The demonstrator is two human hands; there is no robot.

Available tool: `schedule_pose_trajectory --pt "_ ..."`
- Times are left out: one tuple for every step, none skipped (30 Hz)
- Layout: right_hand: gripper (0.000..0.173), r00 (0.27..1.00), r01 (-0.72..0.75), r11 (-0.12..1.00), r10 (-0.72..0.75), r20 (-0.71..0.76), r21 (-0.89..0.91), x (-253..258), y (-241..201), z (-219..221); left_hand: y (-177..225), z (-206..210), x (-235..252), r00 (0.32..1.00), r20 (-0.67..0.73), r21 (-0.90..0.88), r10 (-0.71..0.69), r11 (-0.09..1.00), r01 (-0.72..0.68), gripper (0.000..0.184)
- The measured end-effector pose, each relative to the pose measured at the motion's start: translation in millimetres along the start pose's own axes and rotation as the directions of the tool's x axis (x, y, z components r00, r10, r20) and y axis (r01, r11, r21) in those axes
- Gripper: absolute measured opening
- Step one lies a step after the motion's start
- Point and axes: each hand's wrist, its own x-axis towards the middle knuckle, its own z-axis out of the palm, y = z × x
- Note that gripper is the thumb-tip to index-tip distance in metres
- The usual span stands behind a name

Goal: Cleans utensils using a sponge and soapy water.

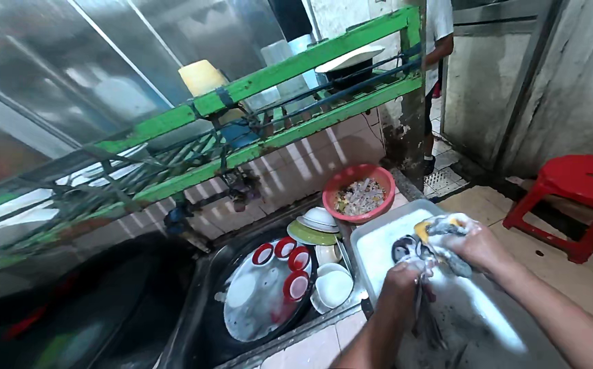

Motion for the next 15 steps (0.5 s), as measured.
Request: schedule_pose_trajectory --pt "0.044 1.0 -0.019 0.998 0.02 -0.019 0.053 -0.1 3.5 2.1 -1.9 -1.4 1.3 0.999 -0.018 -0.031 0.041 0.999 -0.042 0.023" --pt "0.048 0.999 -0.038 0.997 0.037 0.011 0.064 -1.2 7.3 5.8 -3.9 -1.7 2.1 0.997 -0.037 -0.048 0.063 0.997 -0.065 0.02" --pt "0.051 0.995 -0.057 0.998 0.054 0.08 0.038 -3.7 10.0 10.9 -5.5 -1.7 1.9 0.995 -0.058 -0.044 0.083 0.995 -0.086 0.016" --pt "0.053 0.985 -0.07 0.997 0.071 0.155 -0.012 -7.4 10.4 16.5 -7.6 -2.7 1.6 0.991 -0.078 -0.008 0.111 0.994 -0.111 0.012" --pt "0.053 0.974 -0.088 0.993 0.102 0.204 -0.078 -9.6 9.0 20.5 -9.9 -4.1 1.7 0.986 -0.083 0.049 0.141 0.989 -0.137 0.01" --pt "0.051 0.972 -0.092 0.987 0.117 0.202 -0.13 -9.0 7.0 22.0 -10.9 -4.2 1.9 0.985 -0.085 0.095 0.152 0.985 -0.144 0.01" --pt "0.046 0.983 -0.076 0.984 0.101 0.153 -0.162 -5.9 6.2 22.5 -11.3 -3.5 2.7 0.985 -0.093 0.125 0.144 0.983 -0.132 0.011" --pt "0.042 0.995 -0.044 0.982 0.058 0.076 -0.183 -1.8 5.7 22.5 -10.1 -2.1 2.5 0.985 -0.112 0.151 0.129 0.982 -0.112 0.013" --pt "0.04 1.0 -0.011 0.982 0.011 -0.003 -0.189 3.3 4.7 20.2 -7.7 -0.2 1.6 0.984 -0.139 0.175 0.109 0.981 -0.084 0.015" --pt "0.041 0.997 0.005 0.985 -0.018 -0.074 -0.174 8.1 1.9 14.5 -4.5 1.7 -0.1 0.984 -0.157 0.185 0.089 0.981 -0.059 0.017" --pt "0.042 0.99 0.015 0.992 -0.033 -0.137 -0.128 12.4 -1.1 6.7 -3.5 1.7 -0.8 0.985 -0.154 0.183 0.082 0.982 -0.053 0.019" --pt "0.043 0.984 0.019 0.998 -0.03 -0.173 -0.068 15.7 -3.4 -2.2 -3.6 0.4 -1.1 0.987 -0.141 0.155 0.082 0.986 -0.06 0.019" --pt "0.044 0.986 0.002 1.0 -0.002 -0.168 0.001 16.5 -6.3 -10.9 -5.1 -1.8 -0.7 0.988 -0.124 0.104 0.089 0.992 -0.076 0.02" --pt "0.044 0.991 -0.036 0.997 0.044 -0.126 0.066 14.9 -9.8 -17.6 -6.6 -4.4 -0.5 0.991 -0.098 0.049 0.092 0.995 -0.087 0.021" --pt "0.044 0.996 -0.066 0.993 0.072 -0.058 0.1 11.7 -10.9 -21.1 -7.4 -6.0 -0.4 0.994 -0.075 -0.012 0.085 0.996 -0.086 0.023"
